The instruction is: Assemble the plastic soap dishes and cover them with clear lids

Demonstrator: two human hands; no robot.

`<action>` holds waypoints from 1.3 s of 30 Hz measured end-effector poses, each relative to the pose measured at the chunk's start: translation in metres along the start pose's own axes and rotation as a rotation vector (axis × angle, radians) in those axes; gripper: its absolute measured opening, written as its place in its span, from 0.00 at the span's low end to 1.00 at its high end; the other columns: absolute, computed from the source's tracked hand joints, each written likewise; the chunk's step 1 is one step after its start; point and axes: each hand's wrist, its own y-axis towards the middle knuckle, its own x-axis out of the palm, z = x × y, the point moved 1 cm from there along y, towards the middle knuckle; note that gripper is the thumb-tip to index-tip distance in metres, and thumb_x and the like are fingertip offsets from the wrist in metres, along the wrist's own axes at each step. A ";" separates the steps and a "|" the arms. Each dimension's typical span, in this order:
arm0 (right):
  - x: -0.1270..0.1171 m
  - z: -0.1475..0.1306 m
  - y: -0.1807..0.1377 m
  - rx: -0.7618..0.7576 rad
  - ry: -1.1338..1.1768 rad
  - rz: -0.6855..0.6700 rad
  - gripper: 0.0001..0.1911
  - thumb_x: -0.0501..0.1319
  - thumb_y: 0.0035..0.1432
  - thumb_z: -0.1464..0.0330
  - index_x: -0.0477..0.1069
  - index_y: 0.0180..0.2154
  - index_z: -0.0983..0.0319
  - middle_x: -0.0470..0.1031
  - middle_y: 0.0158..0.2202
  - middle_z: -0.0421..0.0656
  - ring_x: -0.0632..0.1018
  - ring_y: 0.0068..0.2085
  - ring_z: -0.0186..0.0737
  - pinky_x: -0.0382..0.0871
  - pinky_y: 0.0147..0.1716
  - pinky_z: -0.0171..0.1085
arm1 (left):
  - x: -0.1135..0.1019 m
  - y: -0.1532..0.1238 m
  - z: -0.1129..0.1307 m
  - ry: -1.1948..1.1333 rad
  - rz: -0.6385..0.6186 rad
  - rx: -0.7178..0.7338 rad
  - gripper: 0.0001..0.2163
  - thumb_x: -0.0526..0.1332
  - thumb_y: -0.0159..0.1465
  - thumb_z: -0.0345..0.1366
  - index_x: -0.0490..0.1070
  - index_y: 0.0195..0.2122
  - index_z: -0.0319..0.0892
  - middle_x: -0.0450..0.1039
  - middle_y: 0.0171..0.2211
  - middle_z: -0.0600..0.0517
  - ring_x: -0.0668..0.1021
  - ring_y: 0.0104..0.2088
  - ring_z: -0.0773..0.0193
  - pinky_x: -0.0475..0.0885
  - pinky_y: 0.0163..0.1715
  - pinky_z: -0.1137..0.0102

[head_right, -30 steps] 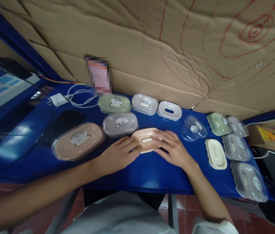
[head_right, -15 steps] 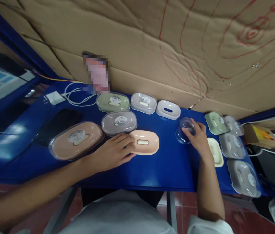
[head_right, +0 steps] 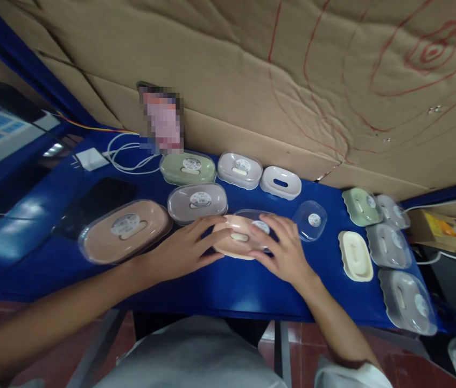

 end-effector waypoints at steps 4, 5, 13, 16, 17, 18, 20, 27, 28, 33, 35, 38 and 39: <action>0.021 -0.011 0.003 -0.042 0.044 -0.082 0.38 0.62 0.74 0.60 0.50 0.78 0.48 0.68 0.70 0.53 0.71 0.69 0.58 0.70 0.64 0.59 | 0.001 0.001 -0.001 -0.014 -0.002 -0.019 0.31 0.68 0.70 0.35 0.59 0.72 0.42 0.70 0.63 0.36 0.76 0.65 0.42 0.78 0.61 0.49; 0.023 -0.012 0.002 -0.041 0.038 -0.093 0.38 0.62 0.74 0.60 0.49 0.78 0.48 0.67 0.71 0.52 0.70 0.70 0.58 0.69 0.65 0.59 | 0.000 0.001 -0.001 -0.018 -0.007 -0.032 0.31 0.68 0.71 0.35 0.59 0.72 0.42 0.71 0.63 0.36 0.76 0.65 0.42 0.78 0.60 0.49; 0.023 -0.014 -0.001 -0.116 -0.008 -0.146 0.37 0.65 0.72 0.56 0.57 0.75 0.51 0.67 0.73 0.53 0.67 0.73 0.57 0.64 0.69 0.61 | -0.002 0.002 0.002 -0.005 -0.025 -0.017 0.24 0.68 0.71 0.35 0.65 0.66 0.43 0.69 0.64 0.36 0.74 0.66 0.42 0.80 0.58 0.50; 0.024 -0.016 0.000 -0.110 -0.014 -0.138 0.37 0.66 0.71 0.57 0.56 0.76 0.51 0.67 0.72 0.53 0.67 0.73 0.57 0.65 0.69 0.60 | -0.002 0.001 0.002 -0.016 -0.025 -0.015 0.24 0.69 0.70 0.35 0.66 0.65 0.43 0.69 0.65 0.37 0.74 0.67 0.43 0.79 0.60 0.50; 0.024 -0.016 0.001 -0.105 -0.014 -0.142 0.38 0.66 0.71 0.57 0.56 0.76 0.50 0.67 0.72 0.52 0.67 0.73 0.57 0.65 0.69 0.60 | -0.002 0.001 0.002 -0.020 -0.022 -0.015 0.24 0.69 0.70 0.35 0.66 0.65 0.44 0.69 0.65 0.37 0.74 0.67 0.43 0.79 0.61 0.50; 0.024 -0.016 0.001 -0.101 -0.014 -0.147 0.39 0.66 0.71 0.57 0.55 0.76 0.50 0.67 0.73 0.52 0.68 0.73 0.57 0.65 0.69 0.60 | -0.002 0.001 0.002 -0.022 -0.019 -0.018 0.24 0.69 0.70 0.35 0.66 0.65 0.44 0.69 0.65 0.37 0.73 0.67 0.44 0.78 0.62 0.50; 0.024 -0.016 0.000 -0.098 -0.015 -0.149 0.40 0.66 0.71 0.57 0.53 0.77 0.49 0.67 0.73 0.51 0.68 0.72 0.57 0.65 0.69 0.60 | -0.002 0.001 0.002 -0.027 -0.011 -0.021 0.24 0.69 0.70 0.34 0.67 0.65 0.44 0.69 0.65 0.37 0.74 0.67 0.44 0.78 0.62 0.50; 0.023 -0.017 -0.001 -0.060 -0.075 -0.145 0.39 0.65 0.71 0.53 0.55 0.76 0.47 0.69 0.71 0.50 0.72 0.68 0.57 0.71 0.62 0.55 | -0.002 0.003 0.002 -0.029 -0.006 -0.007 0.26 0.67 0.72 0.36 0.63 0.68 0.41 0.72 0.63 0.36 0.75 0.66 0.44 0.77 0.63 0.50; 0.023 -0.017 -0.001 -0.063 -0.077 -0.147 0.39 0.65 0.71 0.53 0.55 0.76 0.48 0.70 0.71 0.50 0.72 0.68 0.56 0.71 0.62 0.55 | -0.002 0.003 0.002 -0.025 -0.005 -0.002 0.26 0.67 0.72 0.36 0.62 0.69 0.41 0.72 0.63 0.36 0.75 0.66 0.45 0.77 0.63 0.51; 0.024 -0.017 -0.001 -0.074 -0.035 -0.154 0.42 0.66 0.70 0.55 0.52 0.77 0.49 0.67 0.72 0.53 0.69 0.71 0.58 0.69 0.66 0.61 | -0.002 0.002 0.001 -0.014 -0.018 0.006 0.27 0.65 0.73 0.36 0.60 0.70 0.42 0.71 0.64 0.36 0.74 0.67 0.44 0.76 0.64 0.50; 0.025 -0.017 -0.001 -0.049 -0.004 -0.154 0.43 0.67 0.69 0.56 0.52 0.77 0.48 0.61 0.75 0.53 0.64 0.74 0.61 0.67 0.68 0.64 | -0.001 0.001 0.001 0.000 -0.024 -0.010 0.27 0.66 0.72 0.36 0.61 0.70 0.40 0.70 0.63 0.35 0.74 0.67 0.43 0.77 0.62 0.50; 0.026 -0.016 0.000 -0.023 0.063 -0.152 0.44 0.68 0.69 0.59 0.50 0.78 0.47 0.54 0.78 0.52 0.57 0.78 0.62 0.67 0.69 0.64 | 0.001 0.001 0.001 0.020 -0.016 -0.024 0.28 0.67 0.72 0.36 0.60 0.70 0.40 0.70 0.63 0.34 0.76 0.65 0.41 0.79 0.59 0.50; 0.026 -0.015 0.000 -0.025 0.082 -0.148 0.44 0.68 0.70 0.60 0.50 0.78 0.47 0.54 0.78 0.52 0.56 0.78 0.61 0.68 0.69 0.63 | 0.001 0.001 0.002 0.023 -0.010 -0.021 0.29 0.67 0.71 0.36 0.60 0.70 0.40 0.70 0.63 0.35 0.76 0.64 0.41 0.79 0.59 0.50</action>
